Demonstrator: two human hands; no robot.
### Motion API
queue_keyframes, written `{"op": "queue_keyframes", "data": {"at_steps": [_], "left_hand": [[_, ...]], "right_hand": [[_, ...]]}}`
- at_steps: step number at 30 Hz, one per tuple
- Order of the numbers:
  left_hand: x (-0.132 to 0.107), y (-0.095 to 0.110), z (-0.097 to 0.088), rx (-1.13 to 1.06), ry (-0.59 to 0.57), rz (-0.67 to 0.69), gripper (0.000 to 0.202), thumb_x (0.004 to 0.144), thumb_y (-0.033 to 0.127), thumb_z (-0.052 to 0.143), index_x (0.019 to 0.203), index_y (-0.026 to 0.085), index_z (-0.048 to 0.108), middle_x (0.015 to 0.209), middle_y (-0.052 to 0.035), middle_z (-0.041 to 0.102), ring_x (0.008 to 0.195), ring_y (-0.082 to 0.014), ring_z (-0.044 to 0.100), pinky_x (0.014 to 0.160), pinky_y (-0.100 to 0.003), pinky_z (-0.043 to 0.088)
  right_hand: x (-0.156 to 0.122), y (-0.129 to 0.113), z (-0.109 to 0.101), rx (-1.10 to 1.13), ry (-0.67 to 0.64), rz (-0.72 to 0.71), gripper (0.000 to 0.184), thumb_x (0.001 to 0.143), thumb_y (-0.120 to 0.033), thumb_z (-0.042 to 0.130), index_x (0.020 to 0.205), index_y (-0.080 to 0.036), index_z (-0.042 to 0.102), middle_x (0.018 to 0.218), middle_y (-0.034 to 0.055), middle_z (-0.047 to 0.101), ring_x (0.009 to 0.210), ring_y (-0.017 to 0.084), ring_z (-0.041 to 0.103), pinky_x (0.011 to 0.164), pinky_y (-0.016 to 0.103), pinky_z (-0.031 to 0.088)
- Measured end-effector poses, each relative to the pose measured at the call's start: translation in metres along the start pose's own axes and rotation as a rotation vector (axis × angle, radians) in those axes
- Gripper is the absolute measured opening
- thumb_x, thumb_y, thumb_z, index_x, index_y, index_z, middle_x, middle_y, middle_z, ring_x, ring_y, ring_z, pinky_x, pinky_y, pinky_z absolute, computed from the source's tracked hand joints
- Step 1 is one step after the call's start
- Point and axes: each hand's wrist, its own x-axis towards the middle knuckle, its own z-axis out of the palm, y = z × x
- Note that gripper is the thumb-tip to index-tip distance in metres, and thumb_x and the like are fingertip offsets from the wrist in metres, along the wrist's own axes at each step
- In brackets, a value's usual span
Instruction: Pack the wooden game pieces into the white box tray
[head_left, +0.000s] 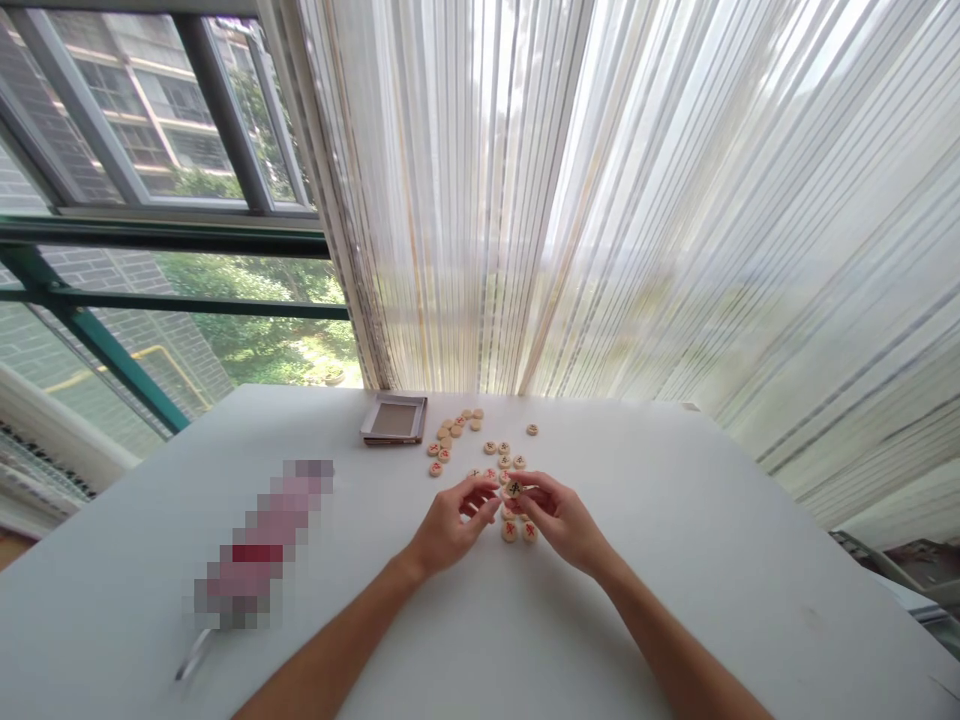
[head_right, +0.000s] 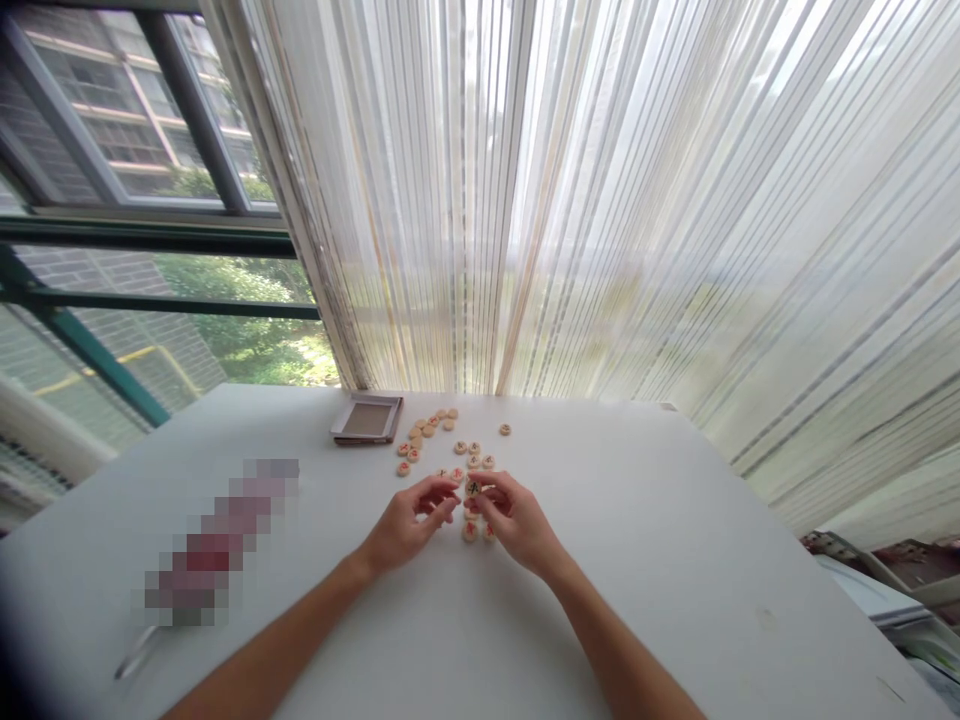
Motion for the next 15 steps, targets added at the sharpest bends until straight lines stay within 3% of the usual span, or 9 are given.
{"op": "queue_keyframes", "data": {"at_steps": [3, 8, 15], "left_hand": [[-0.002, 0.001, 0.006, -0.078, -0.016, -0.049, 0.034, 0.091, 0.04, 0.062, 0.114, 0.014, 0.064, 0.098, -0.0104, 0.075, 0.079, -0.0196, 0.074, 0.071, -0.029, 0.059], [-0.003, -0.002, 0.01, -0.179, -0.011, -0.087, 0.038, 0.087, 0.044, 0.067, 0.111, 0.014, 0.064, 0.091, -0.0101, 0.077, 0.077, -0.0207, 0.075, 0.066, -0.028, 0.059], [-0.002, -0.012, 0.012, -0.317, -0.019, -0.164, 0.039, 0.082, 0.046, 0.073, 0.099, 0.012, 0.064, 0.076, -0.0079, 0.075, 0.061, -0.0185, 0.072, 0.057, -0.027, 0.057]], "right_hand": [[-0.002, -0.002, 0.006, -0.091, -0.024, -0.049, 0.035, 0.092, -0.041, 0.063, 0.122, -0.022, 0.064, 0.092, 0.0061, 0.073, 0.088, 0.021, 0.073, 0.084, 0.038, 0.06], [-0.006, -0.005, 0.014, -0.289, -0.069, -0.165, 0.029, 0.098, -0.035, 0.054, 0.124, -0.027, 0.065, 0.105, 0.0078, 0.066, 0.084, 0.018, 0.067, 0.072, 0.032, 0.059], [-0.009, 0.0, 0.017, -0.472, -0.051, -0.325, 0.028, 0.098, -0.028, 0.053, 0.123, -0.03, 0.064, 0.103, 0.0076, 0.063, 0.081, 0.019, 0.063, 0.075, 0.035, 0.057]]}}
